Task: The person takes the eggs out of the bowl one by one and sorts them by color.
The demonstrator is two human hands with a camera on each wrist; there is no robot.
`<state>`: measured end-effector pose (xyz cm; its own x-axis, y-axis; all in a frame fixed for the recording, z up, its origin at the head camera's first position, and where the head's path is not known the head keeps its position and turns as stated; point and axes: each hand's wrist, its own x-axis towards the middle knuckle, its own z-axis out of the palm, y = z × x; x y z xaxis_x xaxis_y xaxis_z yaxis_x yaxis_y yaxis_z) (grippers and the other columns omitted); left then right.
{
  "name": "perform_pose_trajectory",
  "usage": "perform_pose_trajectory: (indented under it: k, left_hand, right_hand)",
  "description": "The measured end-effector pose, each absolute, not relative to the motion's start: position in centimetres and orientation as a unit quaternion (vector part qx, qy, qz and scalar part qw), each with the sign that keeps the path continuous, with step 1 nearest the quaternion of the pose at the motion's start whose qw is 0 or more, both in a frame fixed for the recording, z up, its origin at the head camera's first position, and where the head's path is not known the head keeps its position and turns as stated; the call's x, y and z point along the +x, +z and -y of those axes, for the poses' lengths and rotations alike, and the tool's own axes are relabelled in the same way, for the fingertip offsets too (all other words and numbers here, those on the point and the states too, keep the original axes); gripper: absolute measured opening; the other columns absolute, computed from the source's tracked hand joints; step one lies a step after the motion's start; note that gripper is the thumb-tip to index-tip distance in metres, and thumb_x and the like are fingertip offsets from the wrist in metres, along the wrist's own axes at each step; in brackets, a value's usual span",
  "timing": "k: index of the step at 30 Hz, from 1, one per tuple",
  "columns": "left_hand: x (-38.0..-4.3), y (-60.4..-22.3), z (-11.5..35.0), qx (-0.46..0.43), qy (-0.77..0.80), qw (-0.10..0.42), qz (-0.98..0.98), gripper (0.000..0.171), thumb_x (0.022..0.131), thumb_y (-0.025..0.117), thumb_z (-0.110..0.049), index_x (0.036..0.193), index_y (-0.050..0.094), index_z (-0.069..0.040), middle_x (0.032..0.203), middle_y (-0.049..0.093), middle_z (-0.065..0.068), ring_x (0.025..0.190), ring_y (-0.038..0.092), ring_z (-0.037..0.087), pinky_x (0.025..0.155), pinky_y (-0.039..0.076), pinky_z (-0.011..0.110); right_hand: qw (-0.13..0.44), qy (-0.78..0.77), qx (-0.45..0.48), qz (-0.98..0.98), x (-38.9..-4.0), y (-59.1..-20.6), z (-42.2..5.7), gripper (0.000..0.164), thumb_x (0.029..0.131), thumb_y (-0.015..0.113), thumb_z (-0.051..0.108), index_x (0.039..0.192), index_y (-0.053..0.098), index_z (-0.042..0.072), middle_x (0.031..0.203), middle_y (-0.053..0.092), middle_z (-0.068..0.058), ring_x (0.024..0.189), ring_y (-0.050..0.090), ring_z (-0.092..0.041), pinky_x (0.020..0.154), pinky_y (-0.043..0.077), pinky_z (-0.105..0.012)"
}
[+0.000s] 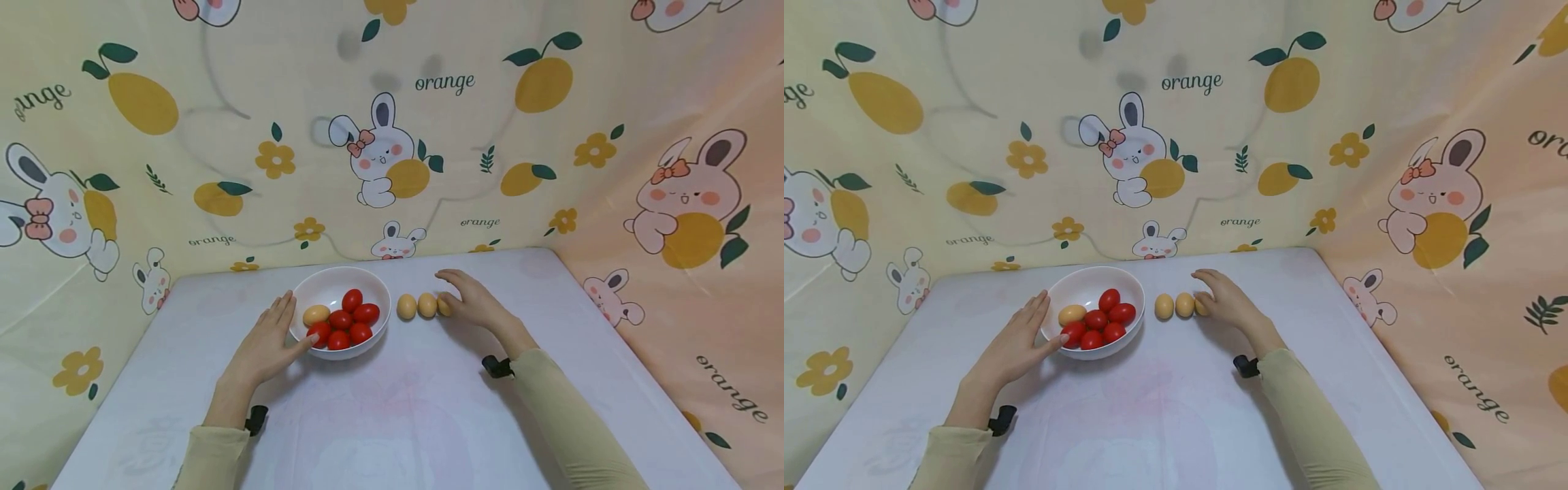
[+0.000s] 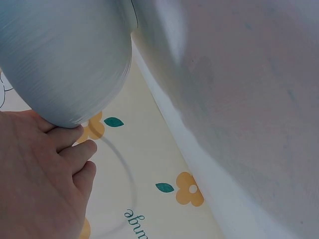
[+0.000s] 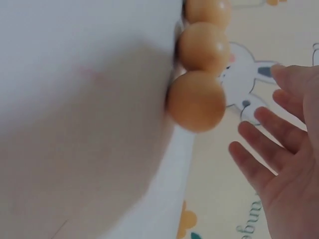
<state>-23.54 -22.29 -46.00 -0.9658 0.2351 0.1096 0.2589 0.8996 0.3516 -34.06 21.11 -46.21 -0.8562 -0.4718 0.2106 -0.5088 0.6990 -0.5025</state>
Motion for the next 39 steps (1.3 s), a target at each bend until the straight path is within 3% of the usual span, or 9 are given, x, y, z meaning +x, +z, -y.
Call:
perform_pose_trajectory:
  k: [8,16,29,39]
  left_hand:
    - [-23.4,-46.0,22.3,-0.125,-0.186,0.035,0.974,0.104,0.098,0.048,-0.073,0.163,0.021,0.003,0.172,0.017,0.019,0.158,0.016,0.042,0.127,0.017,0.058]
    - [-23.3,-46.1,22.3,-0.120,-0.184,0.033,0.975,0.104,0.097,0.048,-0.073,0.163,0.022,0.003,0.172,0.019,0.019,0.158,0.017,0.043,0.127,0.019,0.058]
    - [-23.3,-46.2,22.3,-0.114,-0.180,0.030,0.976,0.105,0.097,0.047,-0.074,0.163,0.021,0.003,0.172,0.018,0.019,0.158,0.016,0.042,0.127,0.019,0.058]
    - [-23.6,-46.1,22.3,-0.118,-0.181,0.031,0.976,0.104,0.097,0.048,-0.074,0.163,0.022,0.002,0.172,0.018,0.019,0.158,0.016,0.042,0.127,0.018,0.057]
  right_hand:
    - [0.080,0.289,0.297,0.907,-34.0,-44.8,-18.8,0.046,0.105,0.062,0.017,0.148,0.055,0.003,0.156,0.049,-0.015,0.145,0.046,-0.037,0.120,0.037,-0.055]
    - [0.086,0.285,0.330,0.896,-34.0,-43.8,-15.8,0.045,0.104,0.064,0.016,0.146,0.056,0.004,0.155,0.049,-0.014,0.144,0.048,-0.035,0.119,0.040,-0.053]
    - [0.066,0.246,0.410,0.876,-33.9,-42.2,-10.3,0.040,0.103,0.065,0.014,0.141,0.060,0.002,0.153,0.052,-0.011,0.149,0.041,-0.032,0.124,0.032,-0.045]
    - [0.013,0.218,0.435,0.874,-34.0,-41.9,-7.1,0.043,0.103,0.064,0.010,0.145,0.058,0.006,0.154,0.051,-0.007,0.144,0.047,-0.026,0.119,0.041,-0.042]
